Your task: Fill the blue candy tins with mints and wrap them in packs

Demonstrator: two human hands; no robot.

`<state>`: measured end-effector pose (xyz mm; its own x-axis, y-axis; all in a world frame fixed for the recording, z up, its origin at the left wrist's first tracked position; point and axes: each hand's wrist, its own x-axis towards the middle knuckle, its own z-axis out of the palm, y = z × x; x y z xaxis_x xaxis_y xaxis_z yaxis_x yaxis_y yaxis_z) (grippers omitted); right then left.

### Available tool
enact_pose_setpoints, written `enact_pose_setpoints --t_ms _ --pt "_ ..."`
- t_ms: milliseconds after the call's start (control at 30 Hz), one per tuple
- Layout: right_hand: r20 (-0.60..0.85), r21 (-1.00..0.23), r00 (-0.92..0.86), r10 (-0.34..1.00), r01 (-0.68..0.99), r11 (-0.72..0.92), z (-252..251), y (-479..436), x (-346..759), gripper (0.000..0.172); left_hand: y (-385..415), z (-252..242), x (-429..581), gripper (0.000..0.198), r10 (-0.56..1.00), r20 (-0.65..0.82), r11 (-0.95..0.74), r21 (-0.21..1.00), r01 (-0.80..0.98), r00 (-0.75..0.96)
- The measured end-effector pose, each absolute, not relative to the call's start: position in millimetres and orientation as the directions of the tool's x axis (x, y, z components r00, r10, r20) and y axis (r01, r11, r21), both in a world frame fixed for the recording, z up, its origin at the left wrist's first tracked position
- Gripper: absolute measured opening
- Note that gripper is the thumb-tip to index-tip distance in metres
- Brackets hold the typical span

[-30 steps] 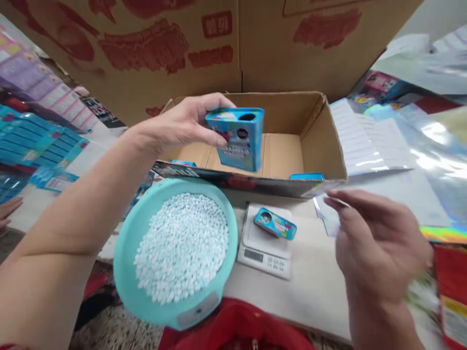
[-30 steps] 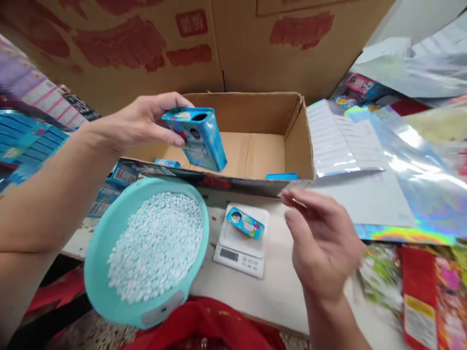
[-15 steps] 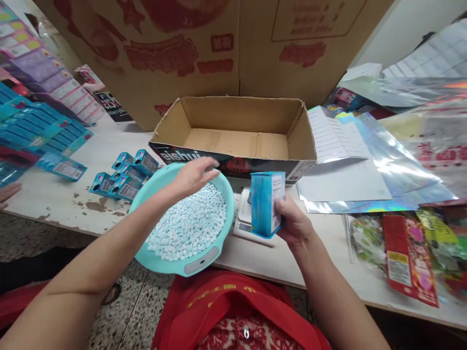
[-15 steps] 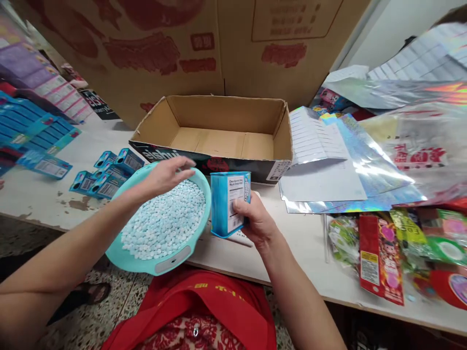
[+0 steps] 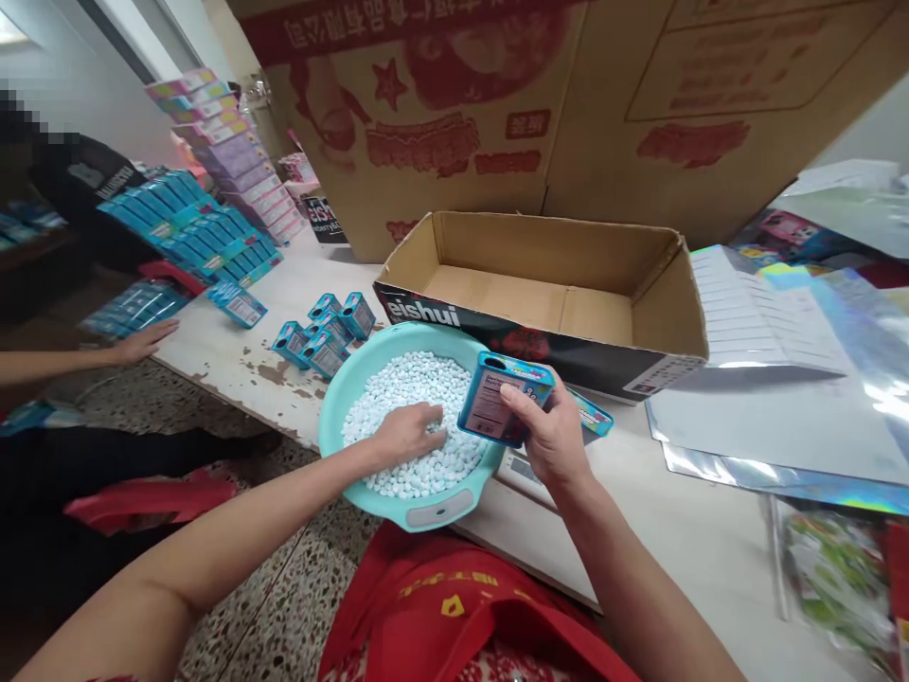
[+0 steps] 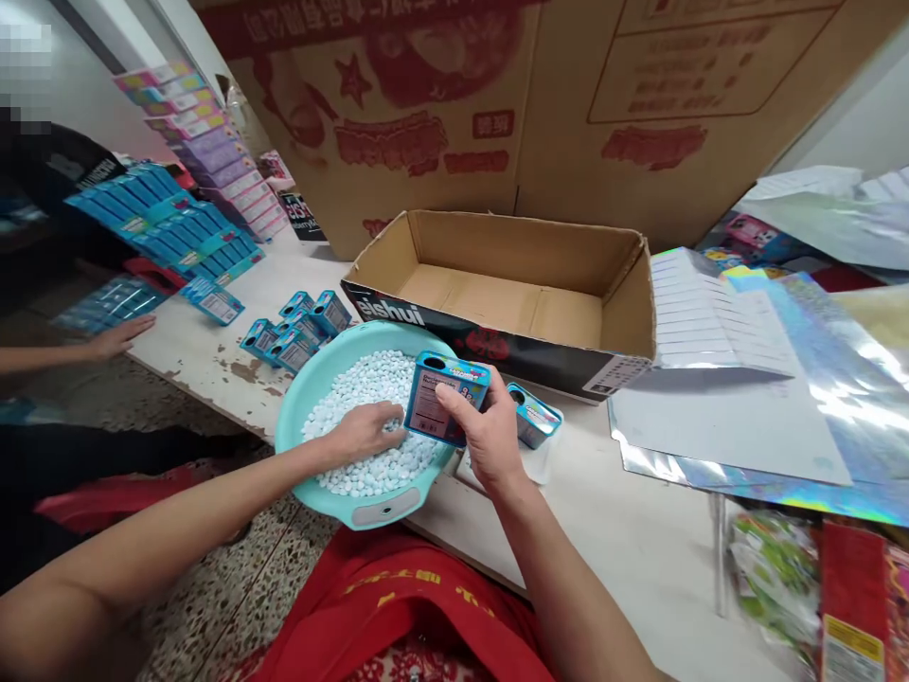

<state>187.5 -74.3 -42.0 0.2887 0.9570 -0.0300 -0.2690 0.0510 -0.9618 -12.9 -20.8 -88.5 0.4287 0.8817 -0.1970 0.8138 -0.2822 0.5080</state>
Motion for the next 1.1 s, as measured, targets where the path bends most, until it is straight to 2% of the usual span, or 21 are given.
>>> enact_pose_setpoints --t_ms 67,133,200,267,367,467,567,700,1100 --pt "0.047 -0.992 0.3 0.953 -0.101 0.081 -44 -70 182 0.036 -15 -87 -21 0.008 0.91 -0.175 -0.232 0.535 0.813 0.375" --pt "0.113 -0.993 0.287 0.951 0.058 0.1 -48 -67 175 0.036 -9 -83 -23 0.007 0.951 -0.193 -0.061 0.651 0.757 0.243" --pt "0.192 -0.971 0.242 0.951 0.184 0.15 -53 -63 167 0.036 -4 -73 -22 0.013 0.962 -0.255 0.161 0.816 0.555 0.096" --pt "0.267 -0.933 0.161 0.95 0.292 0.212 -59 -60 159 0.032 -1 -57 -18 0.02 0.961 -0.275 0.262 0.935 0.241 0.023" --pt "0.321 -0.869 0.041 0.946 0.409 0.277 -64 -57 148 0.026 -1 -35 -7 0.025 0.984 -0.176 0.171 0.969 -0.178 -0.014" --pt "0.316 -0.826 -0.023 0.948 0.485 0.287 -64 -55 139 0.024 1 -25 4 0.027 0.991 -0.121 0.087 0.913 -0.398 -0.063" --pt "0.29 -0.803 -0.043 0.956 0.533 0.268 -60 -54 133 0.026 4 -25 10 0.028 0.987 -0.128 0.071 0.885 -0.46 -0.094" --pt "0.278 -0.8 -0.041 0.96 0.543 0.255 -57 -53 132 0.028 5 -26 13 0.03 0.984 -0.143 0.084 0.898 -0.432 -0.106" --pt "0.241 -0.856 -0.035 0.97 0.463 0.229 -52 -49 136 0.03 10 -24 10 0.028 0.995 -0.09 0.067 0.921 -0.383 -0.042"
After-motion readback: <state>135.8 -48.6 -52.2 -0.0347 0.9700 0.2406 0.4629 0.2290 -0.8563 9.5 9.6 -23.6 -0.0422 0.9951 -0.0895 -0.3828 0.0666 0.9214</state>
